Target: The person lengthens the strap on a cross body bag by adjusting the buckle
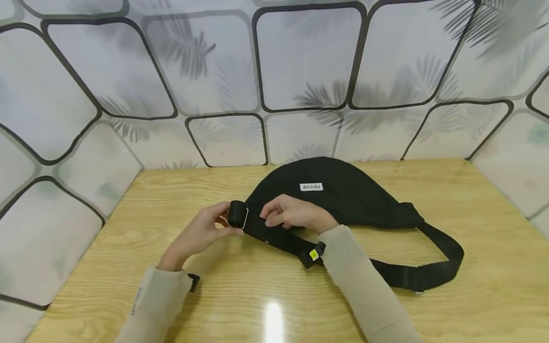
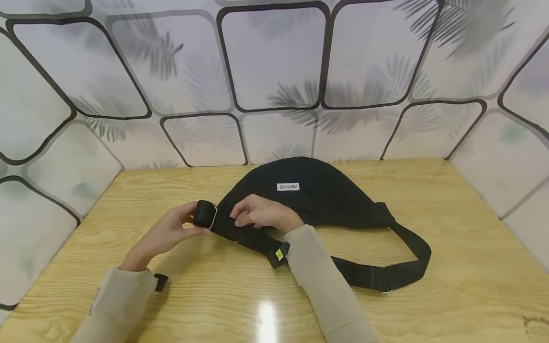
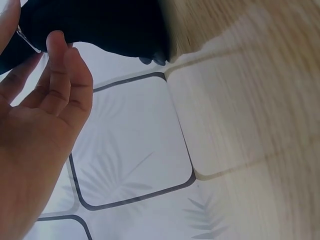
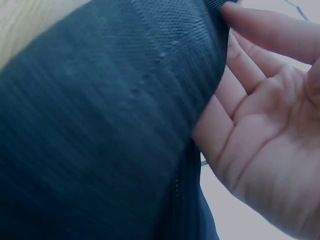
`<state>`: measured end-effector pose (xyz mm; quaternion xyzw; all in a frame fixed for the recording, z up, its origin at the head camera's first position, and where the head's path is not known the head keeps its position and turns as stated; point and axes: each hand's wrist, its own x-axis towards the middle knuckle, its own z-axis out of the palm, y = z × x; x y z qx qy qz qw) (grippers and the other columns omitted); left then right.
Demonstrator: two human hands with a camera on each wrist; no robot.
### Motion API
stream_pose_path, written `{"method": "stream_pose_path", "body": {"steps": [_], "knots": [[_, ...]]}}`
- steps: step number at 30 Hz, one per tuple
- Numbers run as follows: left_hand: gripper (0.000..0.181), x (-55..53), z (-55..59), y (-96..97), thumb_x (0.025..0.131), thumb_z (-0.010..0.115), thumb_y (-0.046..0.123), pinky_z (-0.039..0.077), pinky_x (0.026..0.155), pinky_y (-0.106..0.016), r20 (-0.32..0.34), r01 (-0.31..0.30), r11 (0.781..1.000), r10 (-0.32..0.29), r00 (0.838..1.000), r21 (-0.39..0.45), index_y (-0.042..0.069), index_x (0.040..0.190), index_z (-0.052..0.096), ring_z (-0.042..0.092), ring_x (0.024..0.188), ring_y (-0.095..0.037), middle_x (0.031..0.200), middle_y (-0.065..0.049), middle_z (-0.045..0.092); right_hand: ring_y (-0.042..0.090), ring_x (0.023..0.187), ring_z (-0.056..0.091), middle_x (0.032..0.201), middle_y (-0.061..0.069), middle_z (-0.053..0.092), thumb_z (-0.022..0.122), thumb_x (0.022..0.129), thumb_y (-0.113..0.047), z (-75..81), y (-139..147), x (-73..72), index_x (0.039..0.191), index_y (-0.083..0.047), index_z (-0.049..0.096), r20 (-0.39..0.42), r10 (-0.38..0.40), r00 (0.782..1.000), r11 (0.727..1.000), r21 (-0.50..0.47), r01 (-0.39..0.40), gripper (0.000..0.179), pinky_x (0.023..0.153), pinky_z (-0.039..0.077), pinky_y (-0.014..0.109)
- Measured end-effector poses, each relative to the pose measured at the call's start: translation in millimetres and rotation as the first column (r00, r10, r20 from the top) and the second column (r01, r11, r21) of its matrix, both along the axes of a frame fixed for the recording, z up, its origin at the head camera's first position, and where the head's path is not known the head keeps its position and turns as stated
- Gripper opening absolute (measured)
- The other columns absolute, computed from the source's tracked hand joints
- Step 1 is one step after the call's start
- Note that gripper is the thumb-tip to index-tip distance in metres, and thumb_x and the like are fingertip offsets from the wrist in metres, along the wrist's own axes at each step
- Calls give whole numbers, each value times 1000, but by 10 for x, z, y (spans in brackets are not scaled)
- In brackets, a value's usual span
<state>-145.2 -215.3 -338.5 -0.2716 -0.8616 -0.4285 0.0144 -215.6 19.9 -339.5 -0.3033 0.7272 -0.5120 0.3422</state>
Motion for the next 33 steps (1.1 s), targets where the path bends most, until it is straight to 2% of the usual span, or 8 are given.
{"method": "stream_pose_path", "body": {"steps": [6, 15, 20, 22, 24, 27, 30, 33], "knots": [[34, 4, 24, 37, 77, 74, 12, 49, 72, -35, 22, -10, 1000, 10, 1000, 8, 10, 108, 60, 58, 82, -14, 96, 2, 61, 9, 47, 33, 58, -3, 47, 56, 87, 0, -26, -35, -4, 97, 1, 61, -33, -13, 999, 998, -64, 11, 10, 47, 30, 22], [37, -7, -31, 65, 73, 77, 12, 49, 69, -34, 66, 0, 1000, -2, 998, 20, 10, 105, 60, 57, 80, -14, 91, 2, 60, 8, 42, 28, 74, 7, 63, 54, 88, 1, 1, -193, 84, 101, 3, 54, 3, -80, 997, 979, -188, 79, 13, 42, 26, 21], [35, 4, -47, 60, 73, 77, 8, 48, 68, -32, 82, -32, 999, 33, 996, -16, 6, 103, 59, 56, 77, -14, 86, 1, 59, 17, 62, 60, 86, 15, 66, 52, 90, 4, -16, -228, 90, 106, 5, 52, 91, -76, 993, 967, -238, 96, 16, 62, 48, 25], [33, -2, -53, 61, 75, 75, 8, 47, 68, -32, 80, -44, 999, 45, 996, -25, 5, 103, 59, 55, 77, -14, 86, 1, 59, 23, 74, 64, 88, 17, 65, 51, 89, 6, -19, -244, 88, 108, 6, 50, 98, -68, 993, 961, -260, 92, 18, 74, 50, 31], [30, -6, -55, 61, 76, 74, 9, 47, 68, -33, 77, -51, 998, 54, 996, -38, 5, 102, 60, 56, 78, -14, 87, 1, 61, 25, 74, 64, 89, 16, 65, 52, 88, 7, -15, -252, 90, 110, 6, 50, 83, -62, 995, 959, -273, 82, 22, 76, 50, 34], [27, -14, -55, 62, 78, 73, 12, 48, 69, -34, 84, -68, 996, 74, 994, -64, 6, 102, 62, 58, 80, -13, 89, 1, 64, 26, 71, 62, 90, 17, 64, 56, 85, 7, -9, -253, 105, 115, 4, 48, 38, -34, 999, 959, -280, 43, 31, 73, 50, 36], [19, -17, -55, 62, 80, 71, 12, 47, 69, -34, 96, -94, 992, 103, 990, -89, 6, 97, 65, 58, 77, -14, 86, 1, 65, 24, 79, 61, 96, 14, 63, 65, 83, 0, 0, -264, 143, 120, 0, 47, -92, -9, 996, 969, -246, -14, 41, 78, 47, 36], [9, -18, -55, 60, 82, 68, 8, 47, 69, -33, 89, -122, 986, 133, 987, -114, 5, 89, 64, 57, 73, -15, 79, 1, 62, 15, 92, 58, 104, 5, 61, 72, 80, -16, 11, -302, 199, 120, -5, 49, -297, -37, 954, 987, -158, -11, 47, 83, 44, 32]]}}
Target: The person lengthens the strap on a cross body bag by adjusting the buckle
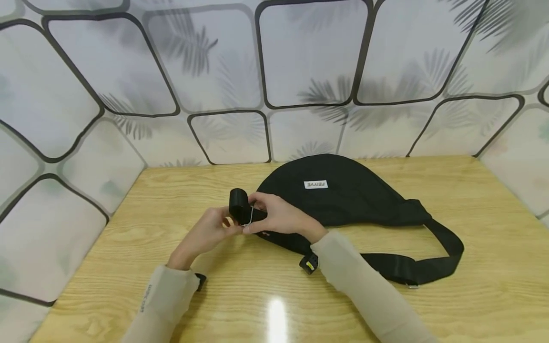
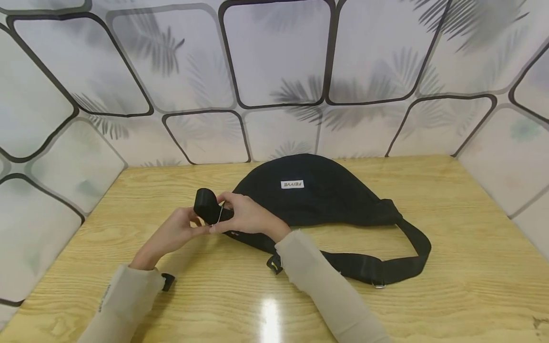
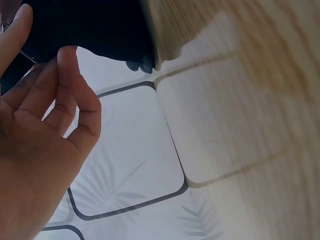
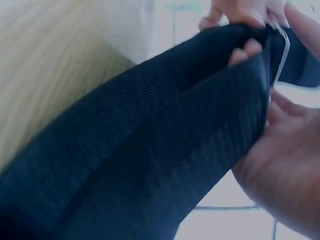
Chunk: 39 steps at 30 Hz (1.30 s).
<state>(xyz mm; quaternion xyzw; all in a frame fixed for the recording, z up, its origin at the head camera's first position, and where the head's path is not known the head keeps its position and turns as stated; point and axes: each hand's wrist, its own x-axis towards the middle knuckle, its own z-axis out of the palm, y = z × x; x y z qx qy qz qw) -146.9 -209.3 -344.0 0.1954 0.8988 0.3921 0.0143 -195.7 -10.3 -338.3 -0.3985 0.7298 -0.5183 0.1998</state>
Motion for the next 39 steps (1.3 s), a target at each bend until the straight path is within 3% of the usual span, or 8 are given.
{"method": "stream_pose_path", "body": {"steps": [4, 7, 15, 25, 31, 39], "knots": [[6, 0, 15, 7, 82, 67, 5, 47, 68, -33, -3, -23, 1000, 23, 1000, -9, 5, 87, 64, 56, 70, -15, 76, 0, 62, 6, 97, 56, 107, -3, 60, 75, 77, -30, 12, -58, 79, 117, -10, 54, -181, -101, 978, 990, 76, 117, 49, 84, 44, 28], [11, 1, 24, 10, 82, 68, 8, 47, 67, -33, -1, -23, 1000, 23, 1000, -10, 6, 92, 64, 56, 71, -14, 78, 0, 63, 5, 93, 58, 105, -3, 62, 74, 77, -30, 12, -76, 112, 115, -10, 56, -230, -138, 963, 984, 78, 159, 46, 81, 45, 26], [19, 2, 14, 7, 83, 69, 16, 47, 66, -31, -18, 51, 999, -51, 999, 8, 9, 99, 62, 56, 72, -15, 81, 2, 61, 5, 92, 59, 105, -1, 64, 74, 76, -33, 5, -51, 123, 114, -11, 58, -307, -165, 937, 976, 87, 200, 47, 78, 46, 24], [27, 15, 15, 11, 85, 67, 15, 48, 66, -31, -2, 71, 997, -71, 997, -8, 9, 110, 59, 56, 73, -14, 85, 1, 62, 2, 85, 59, 99, -2, 65, 75, 75, -36, 23, 6, 127, 109, -9, 60, -369, -162, 915, 975, 82, 206, 46, 74, 46, 23], [23, 9, 15, 17, 86, 65, 18, 47, 67, -32, 7, 85, 996, -85, 996, -13, 9, 106, 60, 56, 76, -14, 89, 1, 62, 2, 84, 58, 96, -3, 65, 75, 75, -32, 41, 78, 116, 105, -10, 61, -383, -188, 905, 967, 87, 238, 40, 73, 46, 22], [42, 2, 5, -32, 85, 67, 23, 47, 69, -30, 3, 63, 997, -63, 998, -55, 6, 121, 55, 57, 78, -11, 87, 2, 62, 1, 81, 58, 95, -6, 65, 74, 76, -29, 76, 213, 118, 104, -12, 61, -350, -209, 913, 958, 114, 263, 36, 71, 47, 22]]}}
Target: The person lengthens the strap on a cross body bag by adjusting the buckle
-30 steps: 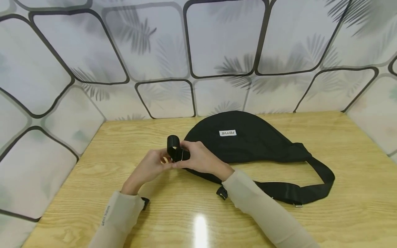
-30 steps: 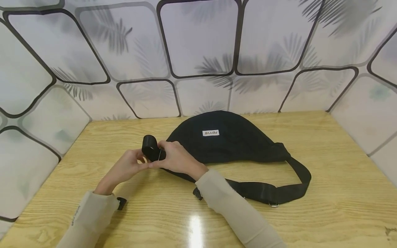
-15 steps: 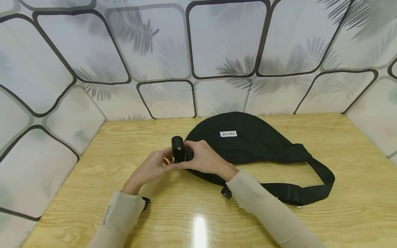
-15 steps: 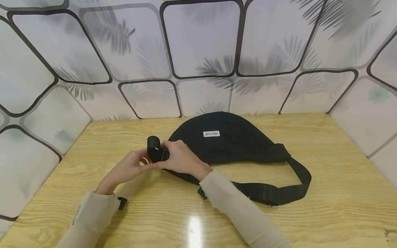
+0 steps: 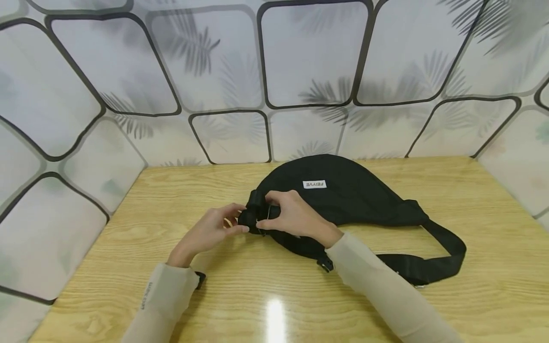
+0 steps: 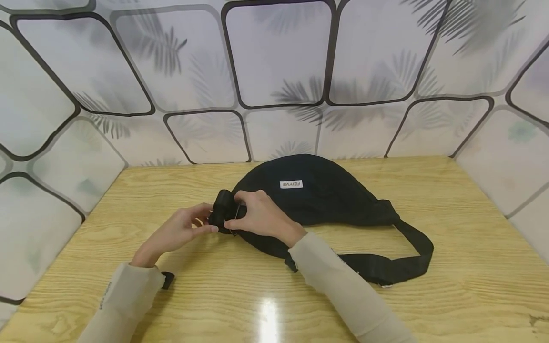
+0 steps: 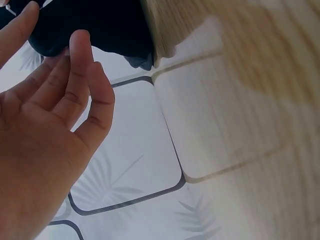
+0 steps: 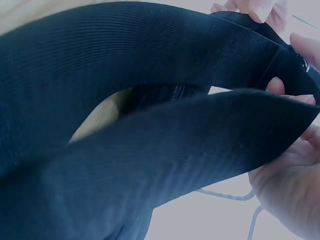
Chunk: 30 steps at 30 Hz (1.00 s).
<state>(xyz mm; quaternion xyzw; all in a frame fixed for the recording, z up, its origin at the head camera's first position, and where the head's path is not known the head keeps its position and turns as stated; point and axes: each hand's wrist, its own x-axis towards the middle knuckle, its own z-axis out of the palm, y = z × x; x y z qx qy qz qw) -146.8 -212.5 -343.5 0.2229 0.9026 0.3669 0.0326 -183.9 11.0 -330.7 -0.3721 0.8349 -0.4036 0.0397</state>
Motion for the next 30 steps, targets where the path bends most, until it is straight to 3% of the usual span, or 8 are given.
{"method": "stream_pose_path", "body": {"steps": [24, 30], "knots": [[43, -4, 3, -33, 85, 66, 21, 47, 70, -31, 39, 1, 1000, 0, 999, -16, 4, 123, 53, 58, 86, -14, 100, -4, 63, 4, 67, 58, 83, -9, 65, 75, 75, -30, 17, 289, 20, 94, -12, 61, -30, -8, 1000, 1000, 17, 8, 29, 65, 47, 26], [45, -9, -7, -57, 85, 67, 21, 48, 72, -31, 46, 2, 1000, -2, 999, -16, 3, 123, 52, 58, 87, -15, 101, -7, 63, 4, 77, 59, 89, -6, 65, 75, 75, -32, 17, 364, 10, 102, -9, 61, -35, -24, 999, 999, 42, 25, 38, 69, 48, 27]]}}
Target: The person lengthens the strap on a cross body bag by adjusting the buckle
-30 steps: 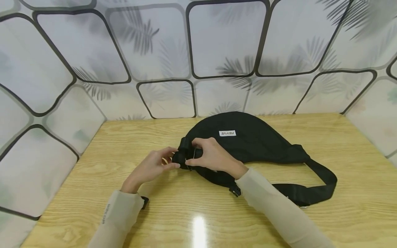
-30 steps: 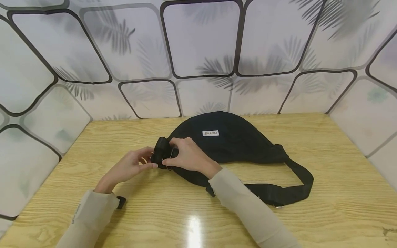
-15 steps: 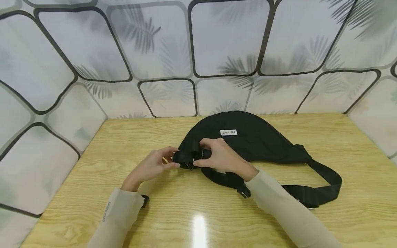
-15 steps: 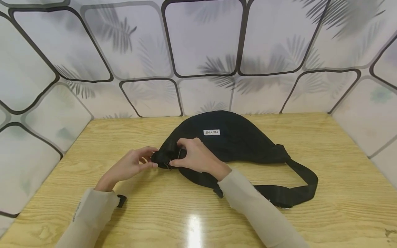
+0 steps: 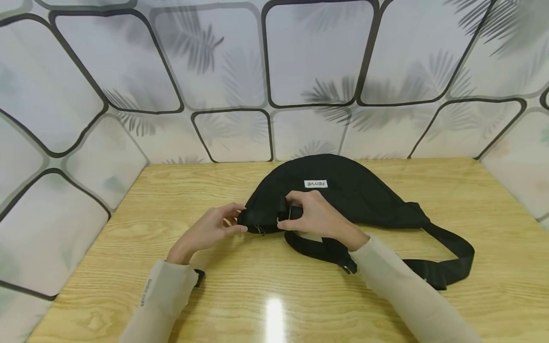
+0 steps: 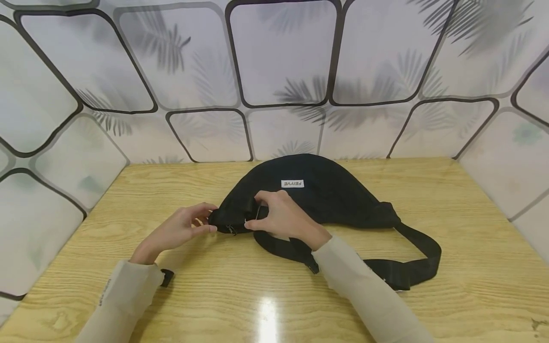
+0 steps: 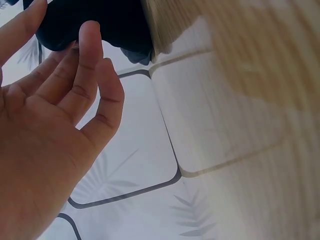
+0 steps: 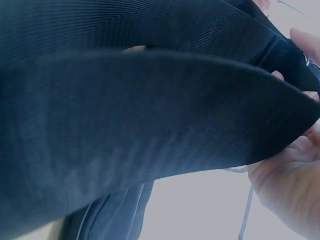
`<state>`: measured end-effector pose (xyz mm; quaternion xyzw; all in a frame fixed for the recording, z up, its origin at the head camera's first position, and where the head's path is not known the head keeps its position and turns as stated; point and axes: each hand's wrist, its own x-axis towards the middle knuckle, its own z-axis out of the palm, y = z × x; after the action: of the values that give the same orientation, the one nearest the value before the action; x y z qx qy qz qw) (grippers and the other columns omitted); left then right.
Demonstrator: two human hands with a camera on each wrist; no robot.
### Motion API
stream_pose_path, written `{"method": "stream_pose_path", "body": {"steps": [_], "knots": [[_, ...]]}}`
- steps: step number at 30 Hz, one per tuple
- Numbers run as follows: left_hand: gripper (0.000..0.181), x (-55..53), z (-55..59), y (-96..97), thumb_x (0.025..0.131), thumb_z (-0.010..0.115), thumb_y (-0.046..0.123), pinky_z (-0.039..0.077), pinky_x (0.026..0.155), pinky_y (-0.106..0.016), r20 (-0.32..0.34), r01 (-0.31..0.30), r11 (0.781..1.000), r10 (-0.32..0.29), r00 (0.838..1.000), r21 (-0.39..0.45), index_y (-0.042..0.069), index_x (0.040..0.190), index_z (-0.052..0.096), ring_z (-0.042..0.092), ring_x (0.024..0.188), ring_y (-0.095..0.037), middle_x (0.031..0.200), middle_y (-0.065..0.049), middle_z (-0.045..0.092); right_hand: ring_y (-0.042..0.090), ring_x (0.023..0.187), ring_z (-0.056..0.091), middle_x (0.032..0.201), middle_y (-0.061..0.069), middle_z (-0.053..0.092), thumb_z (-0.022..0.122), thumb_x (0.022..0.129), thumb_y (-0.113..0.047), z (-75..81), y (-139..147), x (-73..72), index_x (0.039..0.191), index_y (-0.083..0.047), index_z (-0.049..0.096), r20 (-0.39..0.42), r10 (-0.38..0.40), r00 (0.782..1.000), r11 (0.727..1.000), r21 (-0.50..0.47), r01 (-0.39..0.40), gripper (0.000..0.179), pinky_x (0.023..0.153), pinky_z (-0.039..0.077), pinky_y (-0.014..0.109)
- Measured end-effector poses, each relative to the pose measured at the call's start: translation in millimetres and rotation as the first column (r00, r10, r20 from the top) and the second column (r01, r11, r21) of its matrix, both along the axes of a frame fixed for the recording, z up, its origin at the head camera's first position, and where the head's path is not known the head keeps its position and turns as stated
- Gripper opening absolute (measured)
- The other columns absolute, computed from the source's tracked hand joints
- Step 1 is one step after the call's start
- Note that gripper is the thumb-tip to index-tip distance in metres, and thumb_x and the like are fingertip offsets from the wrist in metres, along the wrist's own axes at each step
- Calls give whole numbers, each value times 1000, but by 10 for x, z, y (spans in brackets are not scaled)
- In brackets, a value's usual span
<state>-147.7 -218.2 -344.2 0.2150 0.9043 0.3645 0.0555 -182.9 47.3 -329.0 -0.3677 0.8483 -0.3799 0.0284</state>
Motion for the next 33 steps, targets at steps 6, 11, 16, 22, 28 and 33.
{"method": "stream_pose_path", "body": {"steps": [6, 11, 16, 22, 28, 33], "knots": [[46, 2, -14, -25, 85, 66, 21, 47, 73, -32, 8, -9, 1000, 9, 1000, -6, 2, 124, 51, 58, 90, -16, 104, -7, 62, 5, 77, 59, 89, -5, 65, 76, 74, -30, 8, 72, 9, 107, -3, 61, 32, -22, 999, 1000, 1, 22, 45, 71, 48, 29], [46, 5, -22, -34, 85, 66, 22, 47, 73, -32, 15, -9, 1000, 9, 1000, -8, 2, 124, 51, 58, 90, -17, 104, -7, 62, 4, 73, 59, 84, -9, 65, 76, 74, -29, -3, 110, 6, 102, -6, 62, 21, -5, 1000, 1000, -10, 5, 39, 69, 46, 28], [46, -2, -23, -33, 86, 65, 22, 47, 74, -32, 21, -4, 1000, 4, 1000, -11, 3, 125, 50, 58, 93, -18, 104, -8, 62, 5, 76, 60, 86, -7, 66, 76, 74, -28, 4, 168, 9, 103, -6, 61, 7, -1, 1000, 1000, -17, 2, 40, 70, 47, 29], [44, -13, -27, -37, 87, 64, 22, 48, 75, -33, 19, 9, 1000, -9, 1000, -17, 3, 124, 51, 59, 92, -18, 101, -6, 63, 9, 74, 59, 85, -5, 64, 76, 74, -33, 14, 244, -1, 103, -8, 62, -9, -18, 1000, 1000, 12, 18, 42, 66, 47, 32], [43, -12, -18, -34, 86, 65, 21, 48, 75, -34, 18, 9, 1000, -9, 1000, -28, 3, 123, 51, 59, 90, -17, 101, -6, 63, 8, 65, 56, 79, -8, 64, 75, 75, -34, 23, 303, -1, 102, -10, 62, 5, -10, 1000, 999, 37, 10, 38, 60, 44, 29], [43, -11, -21, -32, 86, 65, 22, 48, 75, -34, 21, 13, 999, -13, 1000, -33, 3, 123, 52, 59, 88, -15, 102, -7, 62, 9, 61, 53, 76, -9, 63, 74, 76, -32, 25, 349, -6, 100, -11, 62, -2, 6, 1000, 999, 37, -6, 34, 57, 41, 27]]}}
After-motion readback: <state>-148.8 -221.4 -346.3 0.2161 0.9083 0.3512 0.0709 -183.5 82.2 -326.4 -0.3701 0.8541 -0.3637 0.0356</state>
